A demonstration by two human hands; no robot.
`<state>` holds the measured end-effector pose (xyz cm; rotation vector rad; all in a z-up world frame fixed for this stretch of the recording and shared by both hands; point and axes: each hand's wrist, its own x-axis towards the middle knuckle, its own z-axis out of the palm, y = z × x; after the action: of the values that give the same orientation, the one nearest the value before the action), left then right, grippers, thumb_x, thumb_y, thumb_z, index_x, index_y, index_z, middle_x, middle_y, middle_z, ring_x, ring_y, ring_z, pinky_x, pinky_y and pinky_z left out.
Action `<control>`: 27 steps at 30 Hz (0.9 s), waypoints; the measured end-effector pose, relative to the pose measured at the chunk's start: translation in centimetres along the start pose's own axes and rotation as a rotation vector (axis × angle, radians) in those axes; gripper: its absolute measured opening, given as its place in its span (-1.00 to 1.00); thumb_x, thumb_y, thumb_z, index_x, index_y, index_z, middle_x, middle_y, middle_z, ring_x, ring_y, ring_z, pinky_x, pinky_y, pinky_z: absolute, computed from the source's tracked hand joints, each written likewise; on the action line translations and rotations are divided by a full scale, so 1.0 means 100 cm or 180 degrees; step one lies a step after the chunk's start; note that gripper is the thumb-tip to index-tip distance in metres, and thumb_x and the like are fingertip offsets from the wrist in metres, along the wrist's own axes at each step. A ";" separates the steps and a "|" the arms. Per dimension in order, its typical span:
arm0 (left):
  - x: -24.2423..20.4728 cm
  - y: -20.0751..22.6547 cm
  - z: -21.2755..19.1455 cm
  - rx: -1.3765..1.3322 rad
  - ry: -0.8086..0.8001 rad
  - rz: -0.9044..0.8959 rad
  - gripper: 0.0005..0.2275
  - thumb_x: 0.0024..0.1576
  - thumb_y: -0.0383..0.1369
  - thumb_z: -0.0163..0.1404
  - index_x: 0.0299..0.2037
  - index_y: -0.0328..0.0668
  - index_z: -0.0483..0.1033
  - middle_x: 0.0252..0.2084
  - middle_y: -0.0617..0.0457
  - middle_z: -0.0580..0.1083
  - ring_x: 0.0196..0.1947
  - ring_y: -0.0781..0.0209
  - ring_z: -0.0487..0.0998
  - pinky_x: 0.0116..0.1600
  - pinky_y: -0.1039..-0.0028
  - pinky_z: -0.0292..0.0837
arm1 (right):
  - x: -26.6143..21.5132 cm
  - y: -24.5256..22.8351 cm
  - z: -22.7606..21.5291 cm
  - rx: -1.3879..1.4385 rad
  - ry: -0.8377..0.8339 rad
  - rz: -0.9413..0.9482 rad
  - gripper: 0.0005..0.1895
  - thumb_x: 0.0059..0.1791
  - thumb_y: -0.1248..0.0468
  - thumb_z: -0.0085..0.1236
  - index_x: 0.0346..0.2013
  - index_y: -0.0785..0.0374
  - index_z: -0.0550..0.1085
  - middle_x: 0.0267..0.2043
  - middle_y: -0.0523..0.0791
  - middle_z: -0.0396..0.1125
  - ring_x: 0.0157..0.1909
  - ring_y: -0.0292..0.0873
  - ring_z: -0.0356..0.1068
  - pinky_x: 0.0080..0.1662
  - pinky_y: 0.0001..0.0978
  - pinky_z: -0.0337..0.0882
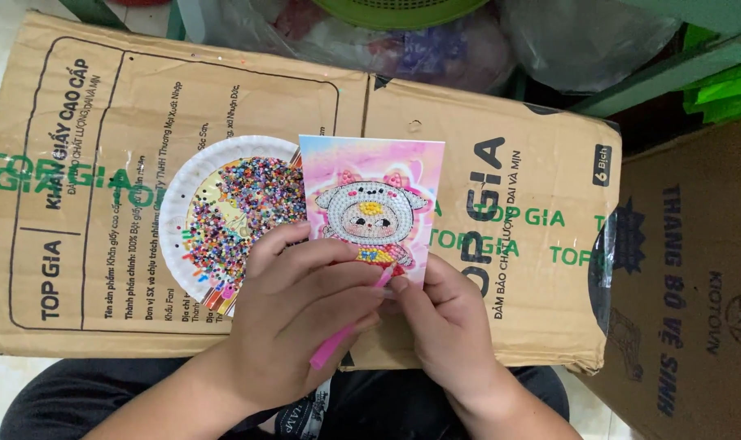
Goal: The person is meticulously placing small, colorful beads onto a sticky card with a printed character design using a specialized stylus tool.
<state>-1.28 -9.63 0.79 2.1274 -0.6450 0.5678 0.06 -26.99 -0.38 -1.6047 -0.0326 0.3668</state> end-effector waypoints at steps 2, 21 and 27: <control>0.000 -0.001 0.001 0.0000 -0.0007 -0.0001 -0.89 0.16 -0.37 -0.15 -0.21 -0.07 0.43 -0.15 0.15 0.49 -0.11 0.11 0.45 0.12 0.12 0.14 | 0.000 0.000 0.000 -0.0006 -0.0006 -0.0022 -0.77 -0.03 0.33 -0.13 -0.20 0.33 0.47 -0.17 -0.10 0.44 -0.14 -0.28 0.35 -0.06 -0.42 0.36; 0.000 -0.004 -0.022 -0.0500 -0.0132 -0.0608 -0.78 0.19 -0.29 -0.24 -0.07 0.02 0.44 -0.11 0.22 0.48 -0.08 0.19 0.49 0.17 0.23 0.16 | -0.002 0.005 0.002 0.0523 -0.0015 0.0178 -0.77 -0.02 0.32 -0.11 -0.24 0.45 0.45 -0.42 0.10 0.47 -0.38 -0.05 0.52 -0.24 -0.35 0.58; -0.003 -0.024 -0.062 -0.0082 0.0993 -0.1061 -0.91 0.22 -0.57 -0.20 -0.25 -0.48 0.35 -0.27 -0.25 0.44 -0.18 -0.07 0.50 0.02 0.26 0.43 | -0.002 0.004 0.003 0.0470 0.0148 0.0322 -0.75 -0.05 0.33 -0.09 -0.21 0.49 0.43 -0.38 0.17 0.48 -0.42 0.01 0.55 -0.33 -0.32 0.62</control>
<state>-1.05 -3.24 2.71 2.0067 -0.1197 0.6788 -0.27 -26.77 -0.72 -1.4713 0.1094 0.4011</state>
